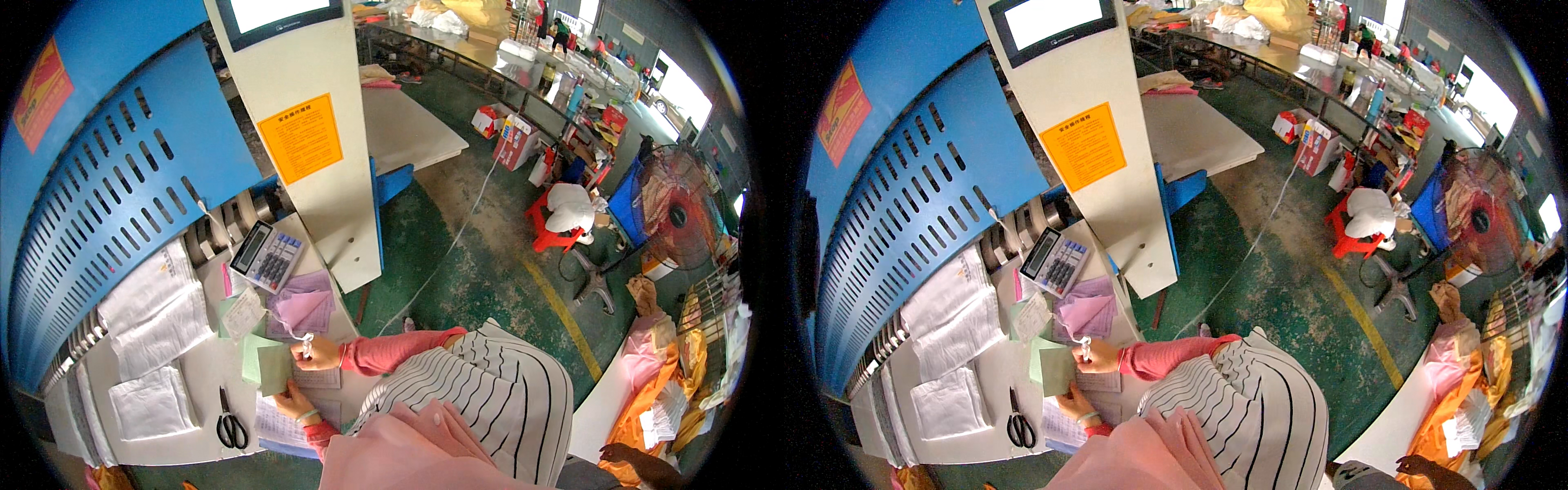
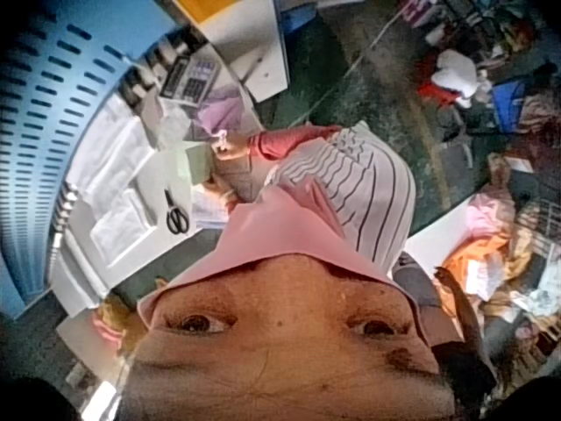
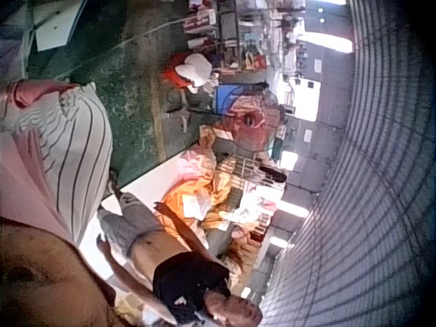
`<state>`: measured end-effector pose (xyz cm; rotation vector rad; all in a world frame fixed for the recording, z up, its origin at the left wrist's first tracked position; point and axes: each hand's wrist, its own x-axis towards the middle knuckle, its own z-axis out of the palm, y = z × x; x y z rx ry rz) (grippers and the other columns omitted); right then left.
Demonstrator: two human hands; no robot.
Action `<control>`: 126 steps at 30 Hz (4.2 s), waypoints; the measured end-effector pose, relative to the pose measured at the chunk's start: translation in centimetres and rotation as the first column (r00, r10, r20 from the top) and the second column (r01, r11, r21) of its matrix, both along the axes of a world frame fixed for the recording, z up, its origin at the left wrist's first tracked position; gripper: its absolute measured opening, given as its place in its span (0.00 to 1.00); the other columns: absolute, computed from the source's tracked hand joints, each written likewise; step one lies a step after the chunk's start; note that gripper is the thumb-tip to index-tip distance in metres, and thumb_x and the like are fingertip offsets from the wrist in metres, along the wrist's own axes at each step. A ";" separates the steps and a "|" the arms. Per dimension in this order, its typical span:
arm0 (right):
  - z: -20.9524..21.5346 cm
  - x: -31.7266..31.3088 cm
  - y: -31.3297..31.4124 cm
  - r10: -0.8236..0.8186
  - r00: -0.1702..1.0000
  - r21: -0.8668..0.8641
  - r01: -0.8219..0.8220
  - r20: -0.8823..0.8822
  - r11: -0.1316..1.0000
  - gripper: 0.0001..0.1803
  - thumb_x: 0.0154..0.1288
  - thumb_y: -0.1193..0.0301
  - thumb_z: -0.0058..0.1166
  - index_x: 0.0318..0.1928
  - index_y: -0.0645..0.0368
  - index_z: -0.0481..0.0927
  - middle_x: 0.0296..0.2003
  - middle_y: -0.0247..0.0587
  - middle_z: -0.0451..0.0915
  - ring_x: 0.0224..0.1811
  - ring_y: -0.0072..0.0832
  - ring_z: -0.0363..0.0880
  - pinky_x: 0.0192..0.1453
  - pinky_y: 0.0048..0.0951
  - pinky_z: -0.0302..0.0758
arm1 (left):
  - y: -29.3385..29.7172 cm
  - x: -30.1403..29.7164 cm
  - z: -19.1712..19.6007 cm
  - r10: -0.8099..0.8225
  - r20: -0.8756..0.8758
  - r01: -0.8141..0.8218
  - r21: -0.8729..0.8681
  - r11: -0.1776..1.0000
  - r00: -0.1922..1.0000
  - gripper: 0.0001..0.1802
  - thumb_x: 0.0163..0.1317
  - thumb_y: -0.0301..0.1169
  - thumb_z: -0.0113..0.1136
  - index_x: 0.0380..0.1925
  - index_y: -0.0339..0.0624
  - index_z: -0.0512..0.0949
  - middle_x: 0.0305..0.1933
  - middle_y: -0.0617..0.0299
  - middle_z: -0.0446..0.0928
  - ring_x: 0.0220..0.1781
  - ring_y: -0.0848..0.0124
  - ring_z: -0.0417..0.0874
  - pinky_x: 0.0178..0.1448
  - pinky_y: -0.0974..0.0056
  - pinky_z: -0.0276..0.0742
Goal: The person writes in a notebook, uses a calculator, and stamps small pieces of paper while managing several stacks of colored paper and slips.
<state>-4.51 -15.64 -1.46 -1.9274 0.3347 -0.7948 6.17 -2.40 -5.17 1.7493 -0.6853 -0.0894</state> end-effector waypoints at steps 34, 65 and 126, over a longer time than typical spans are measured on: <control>-0.5 0.1 0.1 -0.020 0.999 0.042 0.018 0.030 0.999 0.08 0.48 0.69 0.54 0.24 0.58 0.69 0.18 0.37 0.71 0.20 0.30 0.70 0.25 0.32 0.65 | 0.3 -0.5 1.4 0.004 -0.050 0.001 0.099 0.995 0.999 0.16 0.52 0.28 0.61 0.39 0.29 0.74 0.36 0.48 0.79 0.36 0.62 0.80 0.39 0.62 0.74; 3.2 0.6 -0.7 0.079 0.954 0.374 0.036 -0.289 0.927 0.07 0.53 0.74 0.54 0.24 0.58 0.68 0.13 0.33 0.71 0.13 0.15 0.67 0.15 0.16 0.62 | 0.6 -2.3 3.2 0.122 -0.025 -0.114 0.206 0.972 0.992 0.13 0.51 0.38 0.60 0.35 0.49 0.75 0.26 0.58 0.79 0.27 0.56 0.77 0.36 0.57 0.72; 0.0 1.2 -0.6 0.006 0.991 -0.169 -0.029 -0.136 0.985 0.13 0.39 0.76 0.56 0.14 0.59 0.63 0.11 0.36 0.63 0.14 0.26 0.61 0.20 0.29 0.59 | 0.2 -2.4 3.7 0.041 0.057 -0.057 0.322 0.945 0.998 0.21 0.41 0.32 0.64 0.37 0.46 0.68 0.27 0.60 0.78 0.31 0.60 0.79 0.41 0.60 0.67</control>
